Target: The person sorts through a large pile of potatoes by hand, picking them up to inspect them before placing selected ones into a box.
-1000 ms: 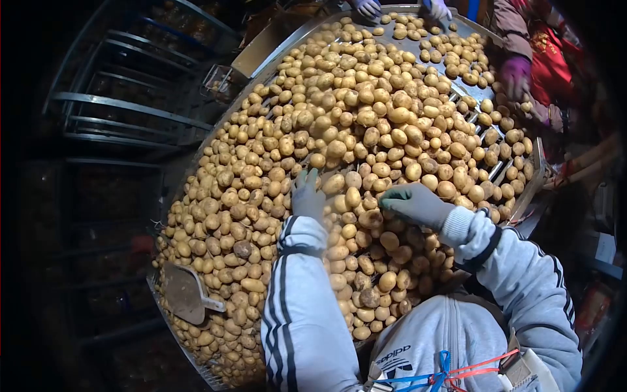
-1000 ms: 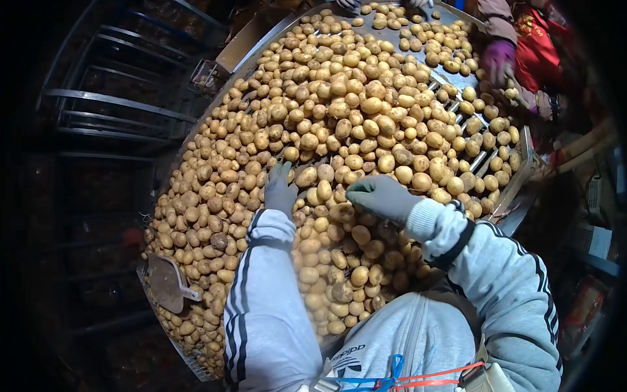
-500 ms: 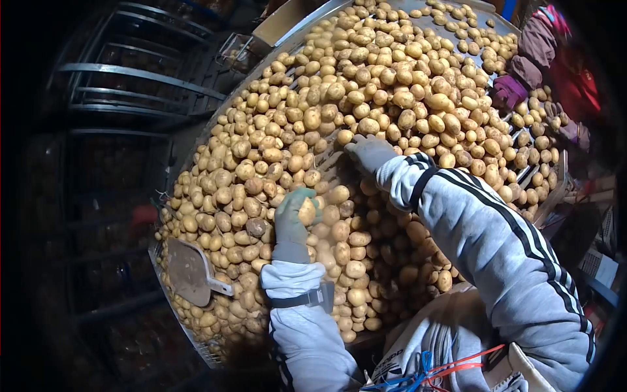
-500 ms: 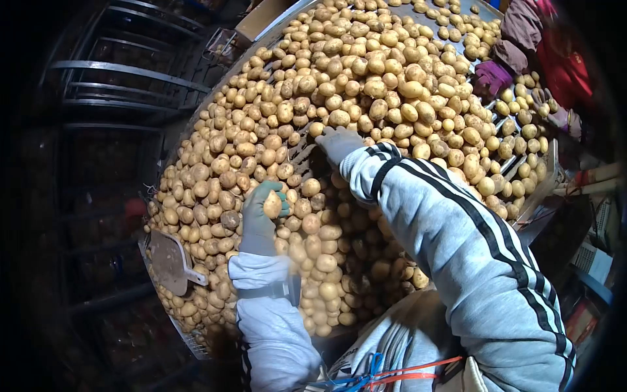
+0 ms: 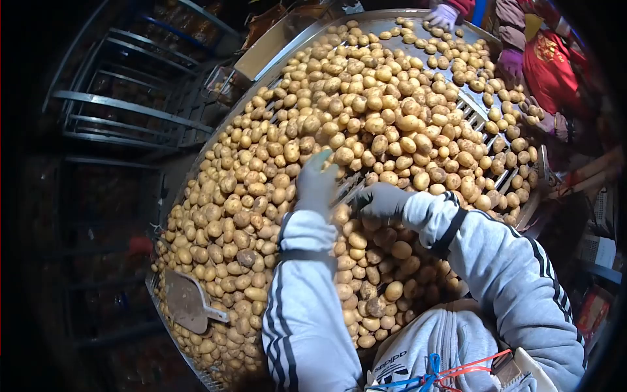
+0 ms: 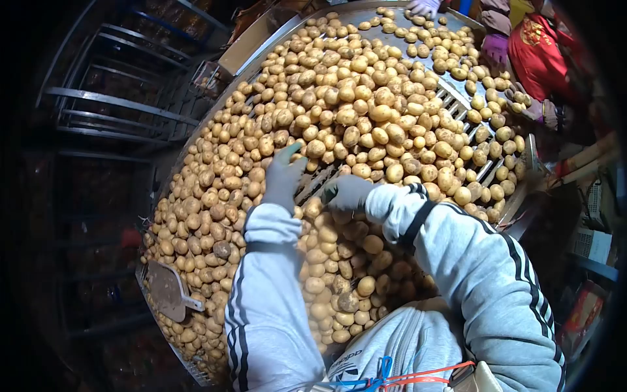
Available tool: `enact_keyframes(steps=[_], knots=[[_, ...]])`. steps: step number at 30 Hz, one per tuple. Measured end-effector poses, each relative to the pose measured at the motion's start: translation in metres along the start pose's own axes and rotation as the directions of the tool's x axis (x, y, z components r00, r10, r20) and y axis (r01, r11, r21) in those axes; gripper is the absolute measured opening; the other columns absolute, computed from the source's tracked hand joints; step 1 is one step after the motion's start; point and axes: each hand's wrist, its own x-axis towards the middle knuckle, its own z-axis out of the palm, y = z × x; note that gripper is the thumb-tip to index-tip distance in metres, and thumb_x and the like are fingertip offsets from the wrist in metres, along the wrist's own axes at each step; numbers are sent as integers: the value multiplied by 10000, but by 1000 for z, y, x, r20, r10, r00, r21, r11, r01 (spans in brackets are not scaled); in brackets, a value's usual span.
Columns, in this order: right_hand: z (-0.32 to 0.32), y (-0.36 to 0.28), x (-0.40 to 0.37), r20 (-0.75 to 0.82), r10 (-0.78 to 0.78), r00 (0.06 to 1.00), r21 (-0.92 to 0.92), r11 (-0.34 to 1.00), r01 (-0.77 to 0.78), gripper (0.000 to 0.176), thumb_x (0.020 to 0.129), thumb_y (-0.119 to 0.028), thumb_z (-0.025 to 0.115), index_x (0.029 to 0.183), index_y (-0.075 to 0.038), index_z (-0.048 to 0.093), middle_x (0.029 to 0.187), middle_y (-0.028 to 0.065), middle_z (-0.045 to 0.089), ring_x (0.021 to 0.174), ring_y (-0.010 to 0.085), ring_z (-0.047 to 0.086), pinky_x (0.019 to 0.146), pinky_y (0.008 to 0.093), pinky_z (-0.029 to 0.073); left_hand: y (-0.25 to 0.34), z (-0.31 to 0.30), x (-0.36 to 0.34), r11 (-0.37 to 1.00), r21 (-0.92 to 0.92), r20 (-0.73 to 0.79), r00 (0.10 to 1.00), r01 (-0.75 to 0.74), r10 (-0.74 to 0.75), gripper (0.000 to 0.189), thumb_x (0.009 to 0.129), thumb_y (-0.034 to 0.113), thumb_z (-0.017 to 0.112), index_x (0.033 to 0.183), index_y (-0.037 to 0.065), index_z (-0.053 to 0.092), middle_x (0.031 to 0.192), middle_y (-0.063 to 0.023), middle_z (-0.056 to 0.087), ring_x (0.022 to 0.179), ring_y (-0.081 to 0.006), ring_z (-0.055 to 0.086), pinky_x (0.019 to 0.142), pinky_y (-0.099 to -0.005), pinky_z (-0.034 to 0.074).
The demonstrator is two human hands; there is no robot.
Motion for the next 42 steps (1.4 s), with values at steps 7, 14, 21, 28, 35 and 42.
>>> enact_keyframes(steps=[7, 14, 21, 28, 35, 42], knots=[[2, 6, -54, -137, -52, 989, 191, 978, 78, 315, 970, -291, 693, 1227, -121, 759, 1019, 41, 777, 907, 136, 697, 827, 300, 561, 20, 34, 21, 899, -329, 293, 936, 289, -194, 527, 892, 235, 742, 1378, 58, 641, 1182, -152, 720, 998, -259, 724, 846, -385, 603], [8, -2, -88, -299, 24, 954, 625, 760, 176, 487, 1079, -406, 571, 1433, -73, 611, 1298, 42, 674, 1059, 120, 653, 918, 221, 522, 86, -9, -85, 262, -799, 483, 837, 542, -259, 480, 1024, 325, 625, 1401, 32, 591, 1188, -162, 696, 796, -207, 730, 597, -312, 636], [65, 42, -96, -312, -269, 911, 701, 582, 412, 765, 870, -334, 784, 1481, -35, 434, 1366, 182, 577, 1252, 345, 569, 1081, 406, 460, 159, 63, -190, 993, -120, -138, 990, 14, -31, 461, 1080, 264, 512, 1426, -34, 579, 1439, -224, 599, 1351, -358, 542, 1165, -443, 399], [21, 71, -202, -246, 105, 964, 962, 151, 229, 397, 1022, -405, 663, 1262, -93, 615, 1106, 75, 699, 916, 215, 686, 804, 367, 603, 211, 116, -218, 979, -165, 170, 974, -122, 150, 506, 1095, 288, 476, 1467, -51, 531, 1502, -244, 538, 1408, -354, 501, 1216, -431, 364], [-85, 135, -427, -615, 370, 696, 779, 422, 464, 393, 1009, -379, 563, 1243, -78, 654, 995, 66, 686, 812, 186, 708, 687, 353, 636, 63, 48, -201, 918, -335, -101, 961, 210, -257, 336, 1065, 96, 568, 1372, -18, 643, 1246, -105, 697, 1004, -161, 674, 860, -278, 557], [-114, 215, -540, -911, 204, 357, 216, 976, -5, 474, 1024, -158, 668, 1452, 14, 557, 1431, 91, 600, 1269, 174, 594, 1095, 317, 452, 33, -18, -189, 900, -56, 29, 902, 432, -431, 385, 1017, 161, 619, 1388, 64, 660, 1239, -128, 723, 1037, -210, 685, 873, -321, 564]])
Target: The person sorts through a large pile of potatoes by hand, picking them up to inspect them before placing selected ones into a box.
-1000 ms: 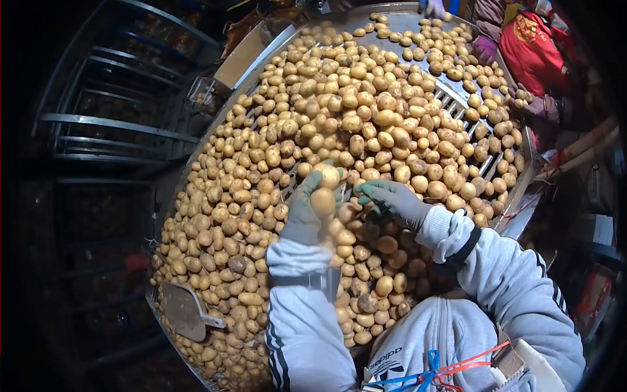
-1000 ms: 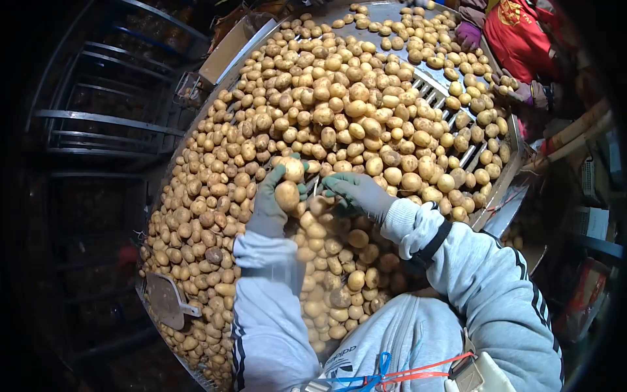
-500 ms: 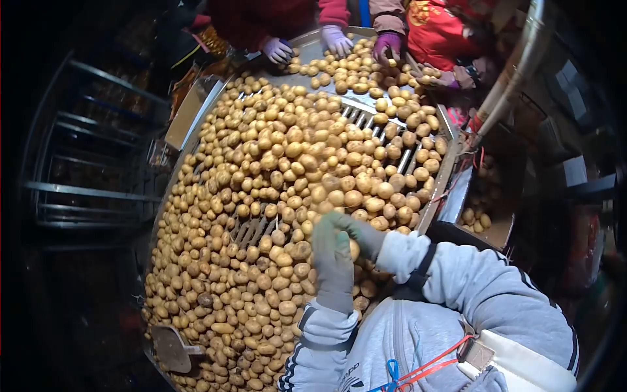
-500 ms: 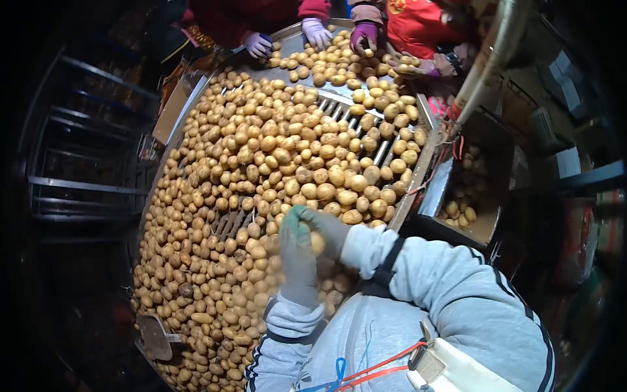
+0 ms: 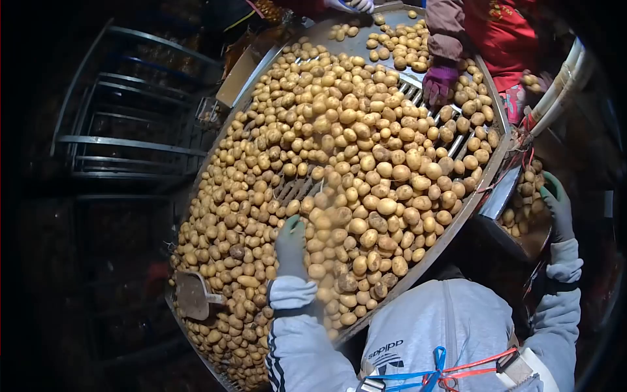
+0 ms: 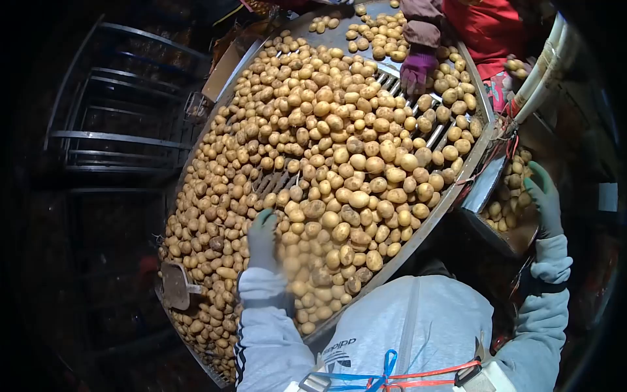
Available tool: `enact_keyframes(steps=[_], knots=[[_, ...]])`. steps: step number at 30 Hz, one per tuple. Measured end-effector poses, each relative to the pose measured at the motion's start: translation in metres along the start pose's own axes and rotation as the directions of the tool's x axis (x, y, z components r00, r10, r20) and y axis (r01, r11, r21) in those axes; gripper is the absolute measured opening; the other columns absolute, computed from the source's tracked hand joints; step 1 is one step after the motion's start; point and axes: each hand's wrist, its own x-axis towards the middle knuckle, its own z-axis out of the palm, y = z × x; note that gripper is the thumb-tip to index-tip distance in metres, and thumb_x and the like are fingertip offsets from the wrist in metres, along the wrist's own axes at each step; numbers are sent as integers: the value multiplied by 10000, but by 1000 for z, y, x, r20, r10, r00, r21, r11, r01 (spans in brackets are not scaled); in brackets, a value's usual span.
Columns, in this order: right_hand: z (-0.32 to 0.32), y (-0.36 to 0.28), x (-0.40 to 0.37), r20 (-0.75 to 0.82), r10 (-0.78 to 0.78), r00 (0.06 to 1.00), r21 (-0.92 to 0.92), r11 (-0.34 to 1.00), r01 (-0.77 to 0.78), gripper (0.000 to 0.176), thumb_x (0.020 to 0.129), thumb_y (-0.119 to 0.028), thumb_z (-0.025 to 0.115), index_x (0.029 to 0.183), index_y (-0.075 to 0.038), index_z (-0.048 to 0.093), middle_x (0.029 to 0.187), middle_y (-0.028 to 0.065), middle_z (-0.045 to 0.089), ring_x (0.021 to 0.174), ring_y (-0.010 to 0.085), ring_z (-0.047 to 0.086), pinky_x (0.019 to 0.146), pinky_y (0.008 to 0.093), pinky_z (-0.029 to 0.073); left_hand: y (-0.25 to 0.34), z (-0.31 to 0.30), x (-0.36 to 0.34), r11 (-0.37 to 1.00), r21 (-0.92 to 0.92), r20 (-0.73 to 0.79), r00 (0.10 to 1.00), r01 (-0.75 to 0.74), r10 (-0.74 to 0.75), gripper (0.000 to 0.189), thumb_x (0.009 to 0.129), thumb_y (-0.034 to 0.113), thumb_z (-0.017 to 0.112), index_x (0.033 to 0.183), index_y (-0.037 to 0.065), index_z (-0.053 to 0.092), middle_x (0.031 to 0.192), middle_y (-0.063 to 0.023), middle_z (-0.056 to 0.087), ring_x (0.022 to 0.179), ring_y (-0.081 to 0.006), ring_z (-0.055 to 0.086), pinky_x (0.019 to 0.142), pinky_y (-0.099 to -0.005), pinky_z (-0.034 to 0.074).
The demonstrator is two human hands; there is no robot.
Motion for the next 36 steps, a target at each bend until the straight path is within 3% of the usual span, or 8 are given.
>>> enact_keyframes(steps=[6, 14, 21, 25, 28, 30, 33, 36], knots=[[214, -133, -31, 487, 56, 872, 276, 937, -214, 428, 973, -253, 698, 1335, -26, 670, 1112, 55, 719, 923, 89, 651, 834, 267, 544, 41, 58, -16, 825, 502, 57, 962, -259, 267, 455, 846, 329, 701, 1253, 127, 711, 1248, -211, 626, 1164, -416, 627, 1010, -465, 518], [461, -186, -35, 863, -240, 445, -107, 773, 625, 464, 855, -403, 784, 1207, -110, 709, 1196, 179, 699, 1131, 381, 676, 943, 474, 550, 14, -4, -28, 935, 330, 571, 816, -126, -91, 379, 845, 307, 816, 1136, 68, 779, 1007, -129, 763, 906, -204, 712, 815, -347, 574], [528, -175, -34, 934, -195, 298, -179, 465, 867, 285, 829, -187, 714, 1097, -91, 716, 1155, 165, 711, 974, 367, 735, 805, 475, 593, -7, -55, 25, 943, 280, 5, 983, -179, 185, 413, 927, 307, 728, 1218, 15, 725, 1110, -162, 744, 931, -232, 713, 881, -359, 566], [504, -185, -34, 942, -150, 301, -199, 474, 858, 229, 874, -172, 647, 1076, -82, 707, 1158, 161, 710, 1032, 372, 720, 832, 485, 586, 32, -24, 44, 987, -146, 151, 987, 69, -47, 459, 896, 311, 744, 1258, 33, 699, 1151, -216, 722, 1034, -343, 710, 913, -415, 560], [507, -175, -35, 928, -145, 344, -234, 492, 839, 241, 895, -203, 645, 1076, -72, 736, 1070, 169, 730, 984, 364, 731, 829, 480, 583, -15, 42, 90, 856, 420, 95, 953, -301, 289, 491, 886, 331, 737, 1308, 85, 687, 1103, -225, 736, 1032, -377, 715, 932, -441, 549], [488, -184, -22, 891, -21, 454, -230, 841, 490, 250, 903, -214, 660, 1086, -72, 755, 975, 137, 743, 920, 306, 738, 793, 437, 591, 7, 48, 87, 817, 509, 114, 962, -271, 248, 474, 887, 329, 709, 1312, 121, 695, 1034, -247, 742, 1011, -356, 725, 935, -441, 555], [451, -169, -5, 872, 220, 438, 23, 874, -485, 237, 932, -198, 693, 1099, -47, 770, 903, 34, 732, 850, 160, 714, 704, 299, 598, 30, 25, 73, 837, -488, 255, 958, 246, -133, 385, 921, 251, 642, 1265, 110, 741, 1168, -107, 745, 1007, -261, 708, 846, -400, 603], [422, -167, -12, 900, 133, 414, 147, 803, -578, 250, 993, -239, 661, 1118, -45, 758, 992, 48, 734, 889, 159, 716, 732, 293, 604, 82, 9, 23, 725, -605, 351, 928, 328, -127, 380, 940, 194, 639, 1295, 88, 722, 1091, -55, 711, 858, -153, 689, 695, -286, 550]])
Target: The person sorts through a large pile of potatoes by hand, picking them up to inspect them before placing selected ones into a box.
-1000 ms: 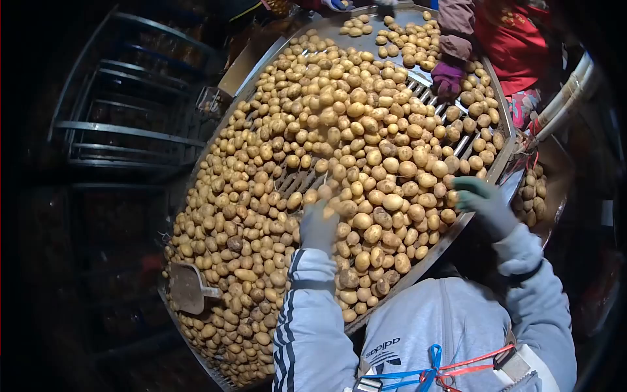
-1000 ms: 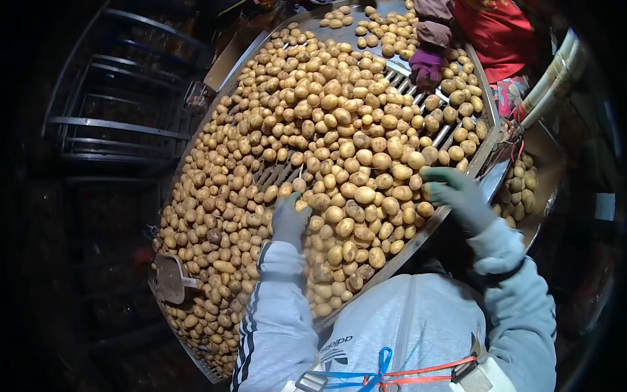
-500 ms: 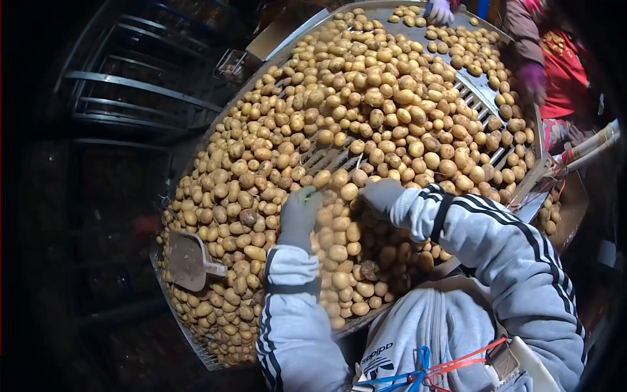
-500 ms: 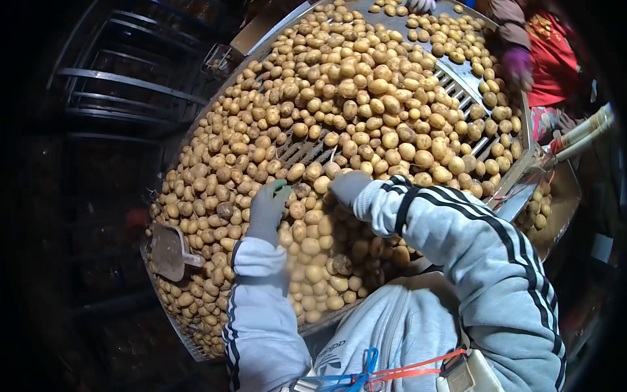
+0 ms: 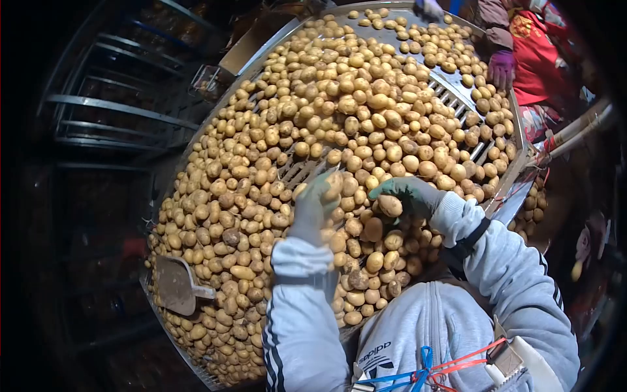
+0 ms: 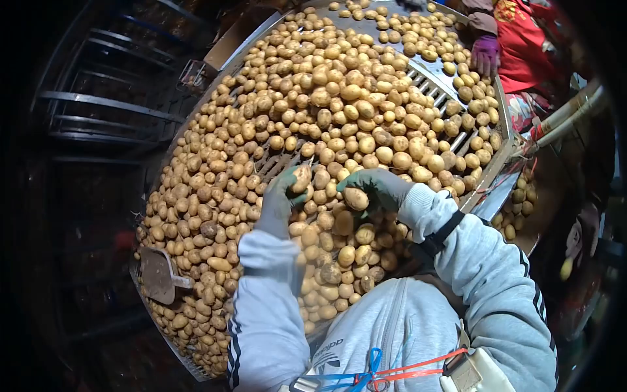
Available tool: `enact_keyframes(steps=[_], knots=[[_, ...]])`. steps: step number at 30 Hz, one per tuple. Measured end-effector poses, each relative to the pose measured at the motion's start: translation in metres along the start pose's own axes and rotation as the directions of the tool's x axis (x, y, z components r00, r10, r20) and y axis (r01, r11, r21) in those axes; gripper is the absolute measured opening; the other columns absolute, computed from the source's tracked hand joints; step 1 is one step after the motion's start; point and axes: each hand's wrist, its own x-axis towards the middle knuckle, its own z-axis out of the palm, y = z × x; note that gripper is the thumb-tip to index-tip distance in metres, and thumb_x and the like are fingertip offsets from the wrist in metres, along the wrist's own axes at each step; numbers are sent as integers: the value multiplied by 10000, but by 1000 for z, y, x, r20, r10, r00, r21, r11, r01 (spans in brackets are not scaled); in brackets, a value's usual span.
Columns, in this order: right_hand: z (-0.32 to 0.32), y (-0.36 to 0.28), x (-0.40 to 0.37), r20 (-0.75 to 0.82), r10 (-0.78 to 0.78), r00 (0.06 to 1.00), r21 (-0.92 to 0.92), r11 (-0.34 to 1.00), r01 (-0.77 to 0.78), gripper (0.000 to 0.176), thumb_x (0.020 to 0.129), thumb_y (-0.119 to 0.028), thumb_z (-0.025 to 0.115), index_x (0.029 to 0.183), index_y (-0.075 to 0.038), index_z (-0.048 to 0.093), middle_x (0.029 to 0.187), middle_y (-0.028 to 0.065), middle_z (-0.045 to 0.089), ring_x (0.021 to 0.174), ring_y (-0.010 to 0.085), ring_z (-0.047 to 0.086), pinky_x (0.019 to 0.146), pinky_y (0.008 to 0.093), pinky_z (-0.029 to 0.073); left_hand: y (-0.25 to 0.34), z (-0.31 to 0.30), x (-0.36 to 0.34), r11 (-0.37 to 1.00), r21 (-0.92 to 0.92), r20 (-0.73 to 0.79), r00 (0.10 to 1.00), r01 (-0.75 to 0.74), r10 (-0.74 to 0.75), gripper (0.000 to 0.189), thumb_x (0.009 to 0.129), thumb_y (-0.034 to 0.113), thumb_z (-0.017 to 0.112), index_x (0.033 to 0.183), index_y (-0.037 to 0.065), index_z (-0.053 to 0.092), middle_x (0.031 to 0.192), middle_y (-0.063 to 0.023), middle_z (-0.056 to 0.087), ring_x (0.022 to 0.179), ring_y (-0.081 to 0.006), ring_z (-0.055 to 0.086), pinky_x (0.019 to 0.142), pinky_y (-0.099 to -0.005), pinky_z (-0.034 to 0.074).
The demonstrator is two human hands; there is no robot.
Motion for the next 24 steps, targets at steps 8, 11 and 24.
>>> enact_keyframes(steps=[8, 11, 24], knots=[[-31, 38, -43, 1, 66, 998, -168, 984, -65, 425, 970, -509, 710, 1025, -90, 750, 853, -24, 651, 772, 77, 530, 688, 267, 451, -80, 76, -84, 689, 635, 313, 931, -350, 185, 555, 1027, 308, 612, 1531, 95, 519, 1357, -222, 656, 1188, -301, 662, 991, -384, 514], [-56, 23, -110, 54, 115, 992, -349, 933, -89, 411, 988, -467, 680, 1052, -66, 747, 873, -1, 660, 733, 87, 521, 670, 263, 457, -95, 69, -98, 699, 558, 402, 883, -446, 243, 538, 1030, 288, 614, 1501, 42, 530, 1361, -200, 650, 1198, -287, 652, 979, -387, 522], [-260, 23, -314, -497, -277, 822, -507, 862, -16, 373, 970, -375, 715, 1244, -124, 688, 964, -36, 722, 701, 23, 577, 569, 181, 421, -126, -82, -116, 45, 971, -227, 847, 235, 480, 605, 935, 348, 719, 1478, 121, 579, 1585, -218, 458, 1410, -436, 488, 1133, -484, 458]])
